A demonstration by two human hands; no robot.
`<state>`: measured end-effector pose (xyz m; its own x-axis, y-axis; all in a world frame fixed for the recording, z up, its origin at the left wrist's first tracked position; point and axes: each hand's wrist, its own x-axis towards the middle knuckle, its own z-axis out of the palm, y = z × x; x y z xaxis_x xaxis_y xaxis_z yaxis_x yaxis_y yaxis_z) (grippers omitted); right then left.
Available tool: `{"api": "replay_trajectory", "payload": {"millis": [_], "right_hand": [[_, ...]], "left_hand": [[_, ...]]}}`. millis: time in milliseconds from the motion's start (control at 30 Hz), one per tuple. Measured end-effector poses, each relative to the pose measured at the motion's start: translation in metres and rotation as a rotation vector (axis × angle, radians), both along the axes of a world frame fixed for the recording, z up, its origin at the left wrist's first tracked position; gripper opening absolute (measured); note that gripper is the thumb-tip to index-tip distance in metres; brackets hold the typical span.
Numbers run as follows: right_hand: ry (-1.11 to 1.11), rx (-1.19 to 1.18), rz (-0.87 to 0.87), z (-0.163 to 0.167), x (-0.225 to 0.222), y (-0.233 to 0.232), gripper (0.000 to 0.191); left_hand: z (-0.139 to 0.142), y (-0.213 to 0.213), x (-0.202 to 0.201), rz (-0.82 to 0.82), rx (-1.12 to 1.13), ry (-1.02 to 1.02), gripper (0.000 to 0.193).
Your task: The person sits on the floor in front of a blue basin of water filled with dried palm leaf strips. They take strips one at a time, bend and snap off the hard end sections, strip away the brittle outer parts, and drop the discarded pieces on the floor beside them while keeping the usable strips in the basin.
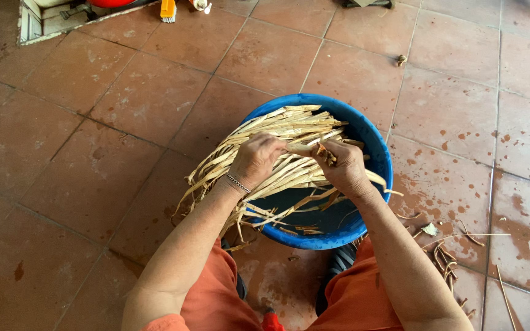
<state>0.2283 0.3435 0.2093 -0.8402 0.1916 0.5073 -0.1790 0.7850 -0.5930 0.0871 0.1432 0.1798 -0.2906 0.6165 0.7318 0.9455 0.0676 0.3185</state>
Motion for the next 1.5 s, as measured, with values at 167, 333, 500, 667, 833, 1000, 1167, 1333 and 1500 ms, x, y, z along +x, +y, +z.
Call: {"api": "replay_trajectory", "payload": {"millis": [167, 333, 500, 667, 833, 1000, 1167, 1333, 1500], "right_hand": [[0.089, 0.146, -0.071, 0.007, 0.004, -0.005, 0.022], [0.099, 0.112, -0.059, 0.011, 0.006, -0.012, 0.023], [0.064, 0.150, -0.004, 0.008, 0.006, -0.014, 0.029], [0.082, 0.219, -0.006, 0.004, 0.008, -0.017, 0.034], [0.054, 0.252, -0.036, 0.002, 0.008, -0.022, 0.032], [0.082, 0.241, -0.034, -0.001, 0.005, -0.027, 0.032], [0.096, 0.247, -0.031, -0.001, 0.005, -0.030, 0.036], [0.070, 0.223, -0.041, 0.001, 0.006, -0.038, 0.032], [0.227, 0.166, -0.049, 0.001, -0.005, -0.025, 0.031]], "left_hand": [[0.000, 0.003, 0.006, -0.182, -0.244, -0.846, 0.011], [0.005, 0.005, 0.009, -0.465, -0.050, -1.540, 0.019], [0.006, 0.010, 0.014, -0.579, -0.033, -1.374, 0.046], [0.004, 0.013, 0.022, -0.402, -0.167, -1.102, 0.044], [0.002, 0.013, 0.027, -0.219, -0.184, -0.834, 0.036], [0.000, 0.014, 0.032, -0.149, -0.125, -0.674, 0.028], [-0.001, 0.014, 0.033, -0.145, -0.091, -0.746, 0.020], [-0.006, 0.018, 0.033, -0.040, -0.100, -0.801, 0.014], [-0.013, 0.023, 0.026, -0.143, 0.054, -1.024, 0.012]]}}
